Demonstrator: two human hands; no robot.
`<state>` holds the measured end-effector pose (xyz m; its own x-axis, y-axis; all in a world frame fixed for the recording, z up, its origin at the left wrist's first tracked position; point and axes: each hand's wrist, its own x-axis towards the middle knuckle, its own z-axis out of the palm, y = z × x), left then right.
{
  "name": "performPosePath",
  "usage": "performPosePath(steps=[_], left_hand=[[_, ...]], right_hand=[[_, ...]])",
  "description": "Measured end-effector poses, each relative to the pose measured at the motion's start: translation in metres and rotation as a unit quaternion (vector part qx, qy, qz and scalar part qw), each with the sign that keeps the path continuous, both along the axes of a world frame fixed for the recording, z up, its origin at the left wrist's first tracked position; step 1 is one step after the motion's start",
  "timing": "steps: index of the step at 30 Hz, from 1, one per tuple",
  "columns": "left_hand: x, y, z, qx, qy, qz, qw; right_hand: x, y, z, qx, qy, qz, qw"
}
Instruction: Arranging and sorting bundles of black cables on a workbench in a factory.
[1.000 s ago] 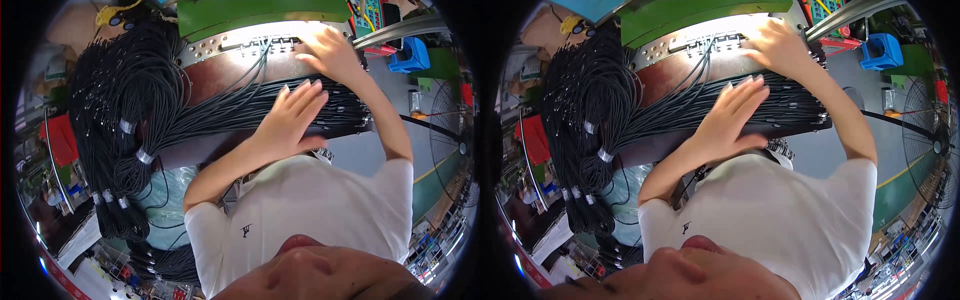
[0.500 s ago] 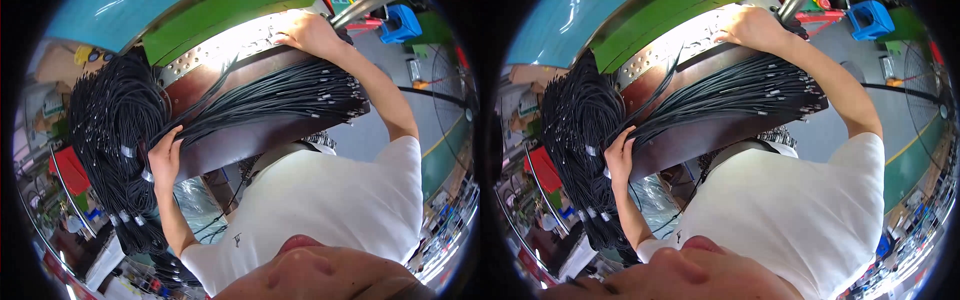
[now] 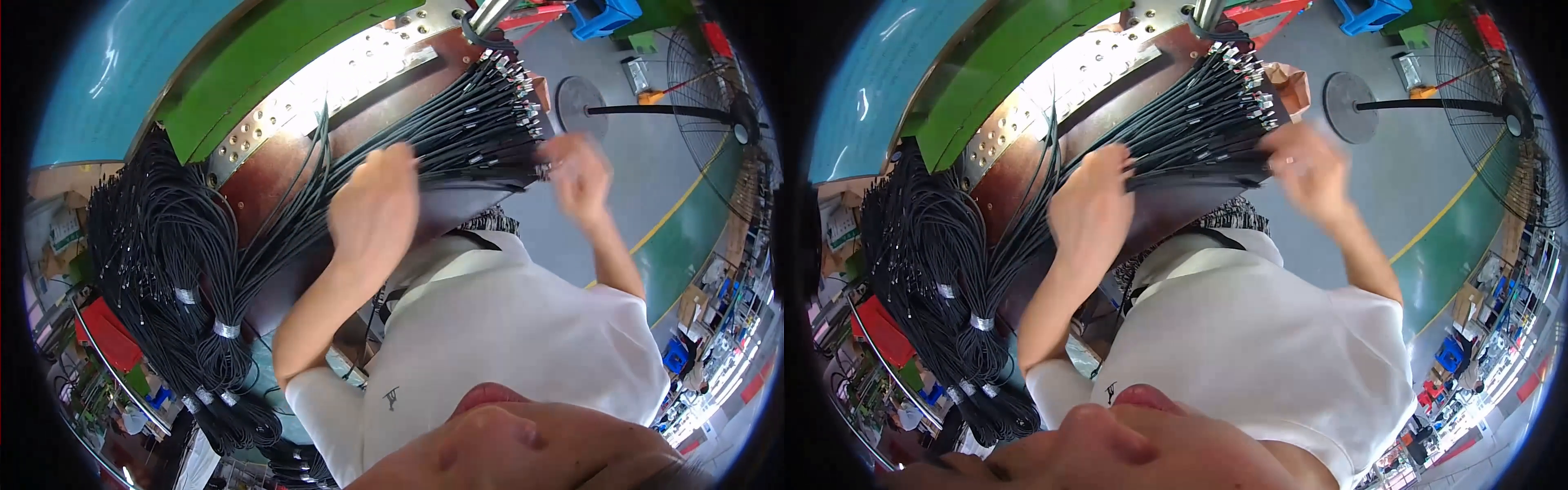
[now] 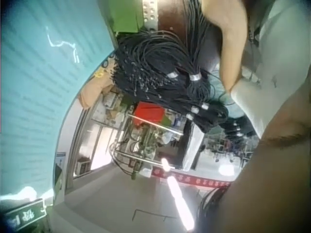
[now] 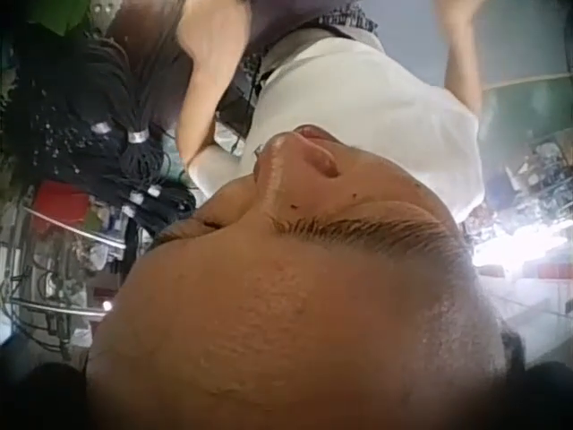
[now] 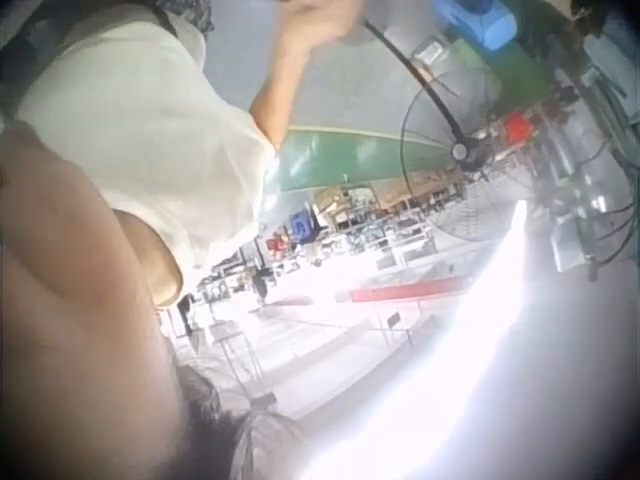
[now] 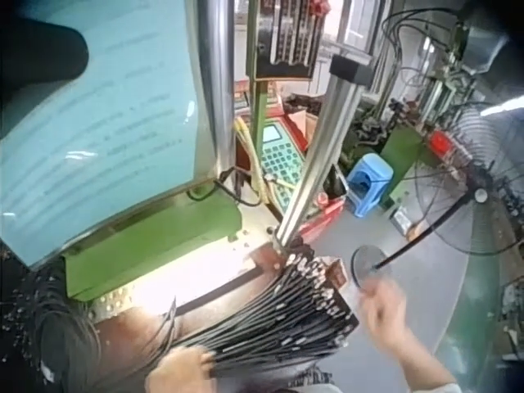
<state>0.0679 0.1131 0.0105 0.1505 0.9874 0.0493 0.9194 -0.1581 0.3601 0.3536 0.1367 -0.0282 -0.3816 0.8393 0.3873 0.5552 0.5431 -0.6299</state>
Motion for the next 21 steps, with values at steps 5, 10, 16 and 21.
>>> performPosePath(steps=[5,10,16,21], left_hand=[[0.064,0.057,0.003,-0.084,-0.183,-0.184,0.962],[0.052,0.011,0.016,-0.385,-0.722,0.049,0.573],[0.043,-0.025,-0.004,-0.269,-0.779,0.156,0.544],[0.028,-0.042,-0.022,-0.174,-0.790,0.218,0.546]], right_hand=[[-0.071,-0.013,-0.016,-0.105,0.031,0.228,0.967],[-0.076,0.035,0.017,-0.074,-0.003,0.171,0.983],[-0.144,0.131,-0.014,0.098,-0.127,0.222,0.962],[-0.133,0.111,-0.015,-0.032,-0.124,0.278,0.952]])
